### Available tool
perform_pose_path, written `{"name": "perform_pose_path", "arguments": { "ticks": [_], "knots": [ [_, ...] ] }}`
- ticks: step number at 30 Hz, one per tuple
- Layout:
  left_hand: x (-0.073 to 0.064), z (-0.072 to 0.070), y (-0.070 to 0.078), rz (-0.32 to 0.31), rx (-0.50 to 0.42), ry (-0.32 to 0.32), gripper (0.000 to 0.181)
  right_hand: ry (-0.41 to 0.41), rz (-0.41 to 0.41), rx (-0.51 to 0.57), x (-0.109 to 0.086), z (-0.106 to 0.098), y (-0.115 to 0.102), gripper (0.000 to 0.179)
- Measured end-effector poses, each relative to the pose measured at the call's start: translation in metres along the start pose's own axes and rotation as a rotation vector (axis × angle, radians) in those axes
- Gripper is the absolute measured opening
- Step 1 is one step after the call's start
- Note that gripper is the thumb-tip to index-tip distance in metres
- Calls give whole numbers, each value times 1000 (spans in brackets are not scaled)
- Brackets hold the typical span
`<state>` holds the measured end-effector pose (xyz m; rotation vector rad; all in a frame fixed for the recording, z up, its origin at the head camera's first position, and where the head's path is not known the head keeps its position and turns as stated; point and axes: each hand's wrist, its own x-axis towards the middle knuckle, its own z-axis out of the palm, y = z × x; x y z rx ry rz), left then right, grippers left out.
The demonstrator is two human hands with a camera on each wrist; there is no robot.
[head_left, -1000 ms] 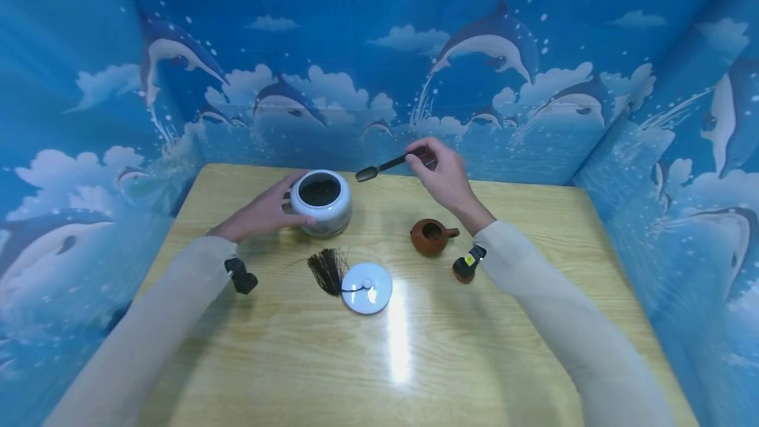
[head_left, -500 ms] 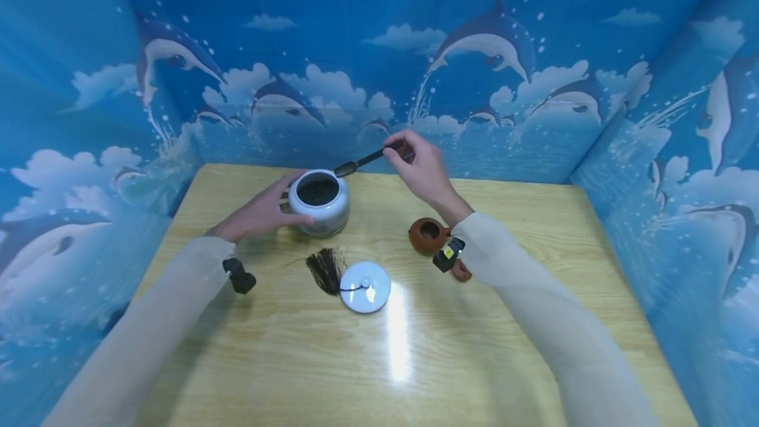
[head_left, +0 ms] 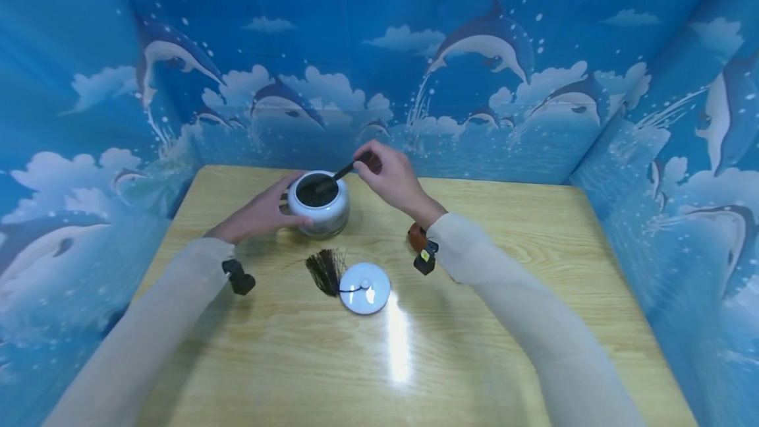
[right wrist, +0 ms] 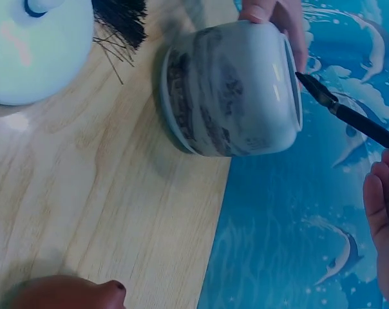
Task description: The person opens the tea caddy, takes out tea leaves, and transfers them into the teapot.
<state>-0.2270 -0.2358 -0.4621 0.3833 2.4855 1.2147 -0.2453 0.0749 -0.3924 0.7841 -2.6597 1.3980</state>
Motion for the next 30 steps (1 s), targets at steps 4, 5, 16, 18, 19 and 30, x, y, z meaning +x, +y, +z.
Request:
{"name": "perform_pose_path", "arguments": {
  "ticks": [4,5,16,18,19,30],
  "knots": [
    [1,0,0,4,-16,3,120,-20,-88,-98,3,7,-2,22],
    [1,0,-1,5,-17,2,121,-28,-111,-130,4,7,-3,21],
    [0,1,0,22,-24,-3,119,-140,-295,-416,10,16,-12,19],
    [0,1,0,17,-26,-6,120,-157,-324,-447,11,19,-13,19],
    [1,2,0,13,-25,-8,120,-166,-333,-462,12,20,-13,20],
    [1,1,0,32,-46,-14,119,-283,-173,-394,23,21,-11,20]
  ]
}}
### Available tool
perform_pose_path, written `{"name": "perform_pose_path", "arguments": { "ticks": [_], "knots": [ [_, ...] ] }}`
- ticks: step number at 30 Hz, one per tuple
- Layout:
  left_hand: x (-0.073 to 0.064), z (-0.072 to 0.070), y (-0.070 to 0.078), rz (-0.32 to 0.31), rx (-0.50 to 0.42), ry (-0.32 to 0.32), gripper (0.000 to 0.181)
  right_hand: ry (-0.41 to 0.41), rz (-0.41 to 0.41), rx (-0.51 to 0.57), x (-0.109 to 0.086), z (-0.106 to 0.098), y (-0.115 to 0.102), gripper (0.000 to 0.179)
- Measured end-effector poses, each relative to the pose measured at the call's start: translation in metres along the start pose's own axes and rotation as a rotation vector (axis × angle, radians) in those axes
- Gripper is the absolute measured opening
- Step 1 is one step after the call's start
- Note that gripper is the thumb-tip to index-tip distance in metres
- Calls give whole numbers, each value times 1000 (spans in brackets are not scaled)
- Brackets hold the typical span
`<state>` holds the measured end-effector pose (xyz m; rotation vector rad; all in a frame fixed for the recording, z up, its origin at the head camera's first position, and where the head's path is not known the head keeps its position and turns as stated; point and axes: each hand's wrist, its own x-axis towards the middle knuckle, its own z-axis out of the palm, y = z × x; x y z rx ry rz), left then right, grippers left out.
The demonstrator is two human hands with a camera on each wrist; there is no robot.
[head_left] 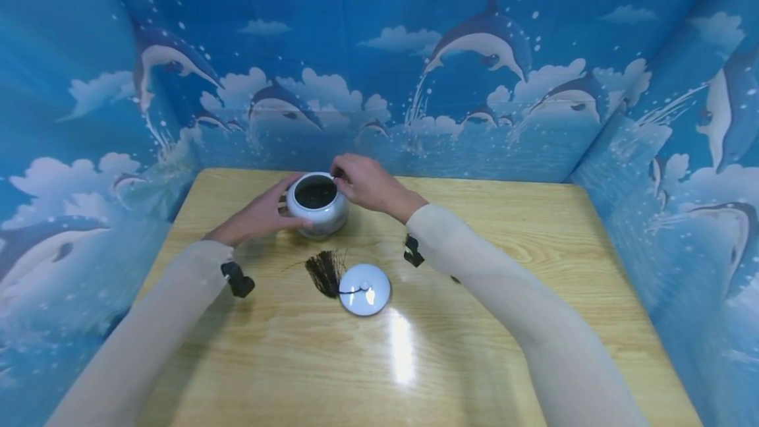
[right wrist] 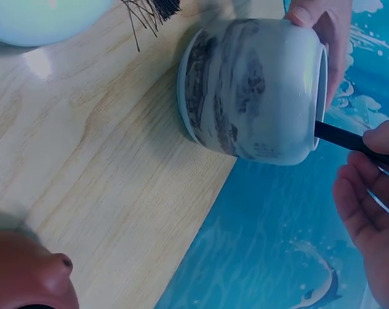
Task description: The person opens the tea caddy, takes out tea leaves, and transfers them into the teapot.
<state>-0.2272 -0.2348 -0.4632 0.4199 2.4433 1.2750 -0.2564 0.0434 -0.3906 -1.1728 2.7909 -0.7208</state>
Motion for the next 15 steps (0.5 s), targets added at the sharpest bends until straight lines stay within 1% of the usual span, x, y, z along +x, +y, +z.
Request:
{"name": "perform_pose_path", "arguments": {
  "ticks": [2,4,11,15],
  "knots": [
    [0,0,0,4,4,5,119,-11,45,55,0,-1,2,21],
    [0,1,0,7,3,9,119,-10,72,90,-1,-1,5,22],
    [1,0,0,0,-5,13,118,-21,122,179,-4,13,10,24],
    [1,0,-1,-8,3,10,118,-9,169,249,-6,20,10,26]
  ]
}}
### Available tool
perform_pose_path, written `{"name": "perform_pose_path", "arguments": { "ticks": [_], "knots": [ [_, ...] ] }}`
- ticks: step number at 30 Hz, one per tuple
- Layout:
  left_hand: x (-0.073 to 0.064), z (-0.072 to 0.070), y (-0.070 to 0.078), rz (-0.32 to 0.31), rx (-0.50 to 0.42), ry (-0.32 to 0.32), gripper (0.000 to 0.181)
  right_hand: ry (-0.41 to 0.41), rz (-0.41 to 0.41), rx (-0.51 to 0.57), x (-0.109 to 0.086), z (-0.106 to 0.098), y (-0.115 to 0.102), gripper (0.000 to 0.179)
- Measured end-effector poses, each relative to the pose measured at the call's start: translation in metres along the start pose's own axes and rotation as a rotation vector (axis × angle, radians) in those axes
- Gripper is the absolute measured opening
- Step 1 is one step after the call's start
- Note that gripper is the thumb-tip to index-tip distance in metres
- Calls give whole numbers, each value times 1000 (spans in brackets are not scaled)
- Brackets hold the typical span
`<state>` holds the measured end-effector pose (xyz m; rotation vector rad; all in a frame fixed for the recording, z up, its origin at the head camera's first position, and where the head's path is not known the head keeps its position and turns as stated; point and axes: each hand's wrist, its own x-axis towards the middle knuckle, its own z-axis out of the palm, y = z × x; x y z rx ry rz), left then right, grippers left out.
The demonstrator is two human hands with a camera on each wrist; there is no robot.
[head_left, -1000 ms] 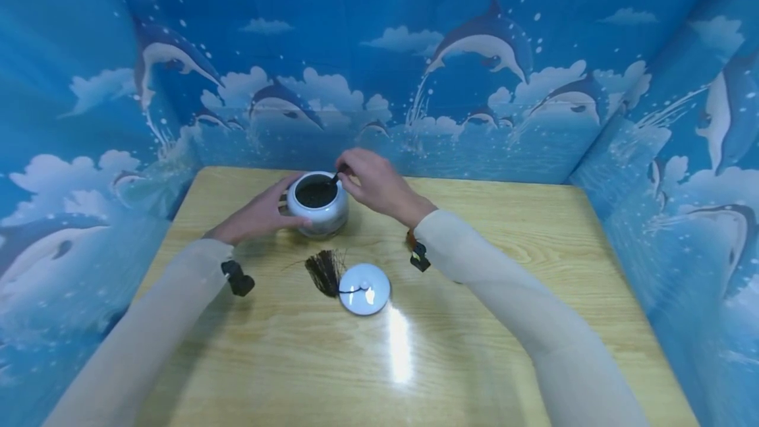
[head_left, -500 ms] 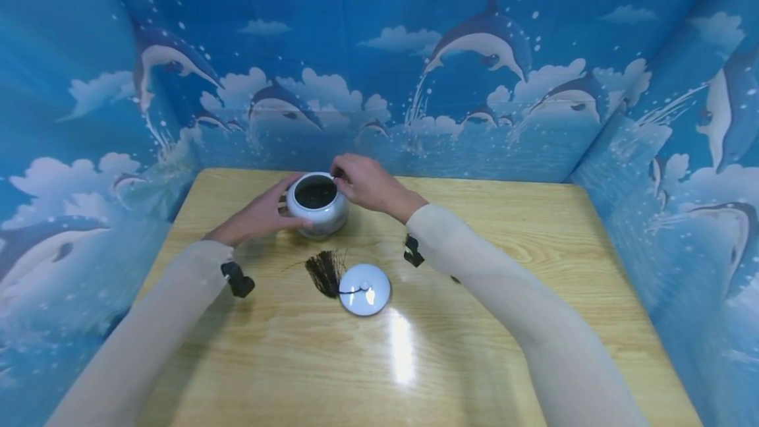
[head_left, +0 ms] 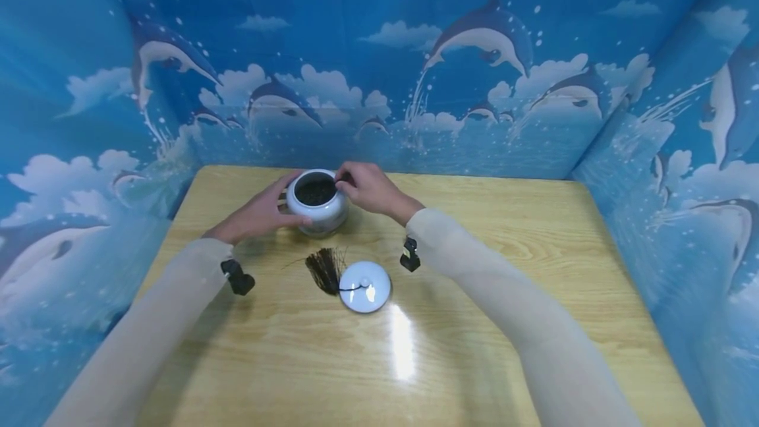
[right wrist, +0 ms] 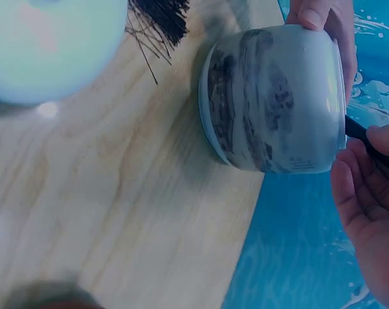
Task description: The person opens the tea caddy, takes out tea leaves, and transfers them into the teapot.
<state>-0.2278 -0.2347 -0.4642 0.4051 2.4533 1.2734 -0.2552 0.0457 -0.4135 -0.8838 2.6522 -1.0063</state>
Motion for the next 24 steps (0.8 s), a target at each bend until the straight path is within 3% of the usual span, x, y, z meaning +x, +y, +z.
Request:
{"name": "perform_pose_path", "arguments": {
  "ticks": [15,24],
  "knots": [
    [1,1,-1,-12,-1,5,120,109,203,350,-9,13,13,26],
    [0,0,-1,-9,13,4,121,150,226,489,-20,4,18,26]
  ]
}}
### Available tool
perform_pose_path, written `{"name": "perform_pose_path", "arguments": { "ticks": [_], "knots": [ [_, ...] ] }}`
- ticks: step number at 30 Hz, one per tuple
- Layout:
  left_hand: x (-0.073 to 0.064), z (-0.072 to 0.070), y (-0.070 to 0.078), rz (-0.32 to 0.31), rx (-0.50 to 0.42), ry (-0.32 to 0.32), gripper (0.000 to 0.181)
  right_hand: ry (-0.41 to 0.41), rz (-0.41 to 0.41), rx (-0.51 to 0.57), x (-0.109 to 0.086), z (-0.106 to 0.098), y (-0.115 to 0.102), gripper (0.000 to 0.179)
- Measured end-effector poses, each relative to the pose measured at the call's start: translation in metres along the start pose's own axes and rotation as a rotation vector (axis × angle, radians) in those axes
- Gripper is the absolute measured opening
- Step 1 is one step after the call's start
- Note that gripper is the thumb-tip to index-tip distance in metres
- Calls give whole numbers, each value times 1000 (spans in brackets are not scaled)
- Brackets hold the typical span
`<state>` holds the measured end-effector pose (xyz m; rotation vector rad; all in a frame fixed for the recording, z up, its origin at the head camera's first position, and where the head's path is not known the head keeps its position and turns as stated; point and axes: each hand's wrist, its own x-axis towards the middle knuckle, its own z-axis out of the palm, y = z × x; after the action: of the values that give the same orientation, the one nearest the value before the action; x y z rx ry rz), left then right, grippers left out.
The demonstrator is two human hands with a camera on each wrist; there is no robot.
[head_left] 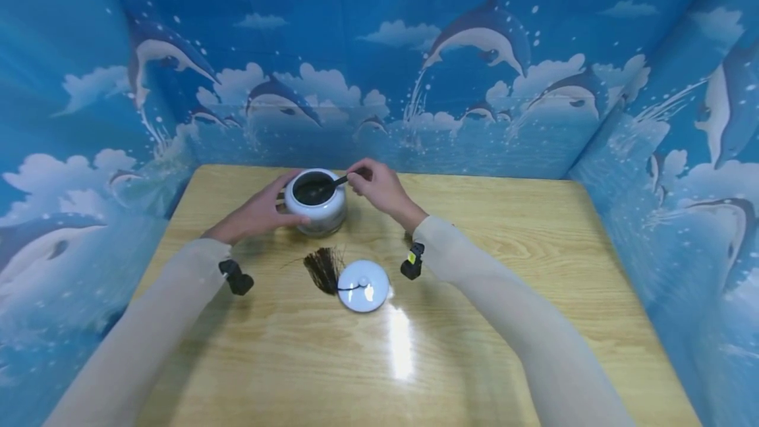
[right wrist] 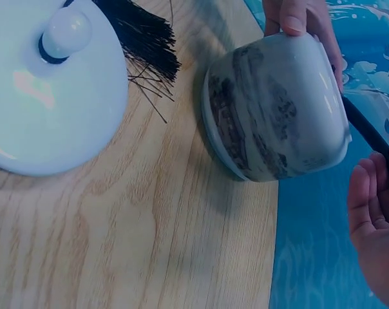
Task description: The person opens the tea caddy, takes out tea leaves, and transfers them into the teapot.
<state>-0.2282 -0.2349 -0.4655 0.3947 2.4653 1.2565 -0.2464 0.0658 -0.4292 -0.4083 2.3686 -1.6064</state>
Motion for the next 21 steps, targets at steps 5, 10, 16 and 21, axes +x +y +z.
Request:
{"name": "perform_pose_path", "arguments": {
  "ticks": [5,10,16,21],
  "knots": [
    [-1,0,0,-19,15,5,123,29,1,34,-2,-6,-1,25],
    [-2,0,0,-31,34,11,126,48,30,83,-3,-11,1,26],
    [-3,0,0,-39,36,12,127,63,77,151,-5,-15,5,29],
    [-3,0,0,-35,41,9,127,81,89,148,-6,-17,8,27]
  ]
}}
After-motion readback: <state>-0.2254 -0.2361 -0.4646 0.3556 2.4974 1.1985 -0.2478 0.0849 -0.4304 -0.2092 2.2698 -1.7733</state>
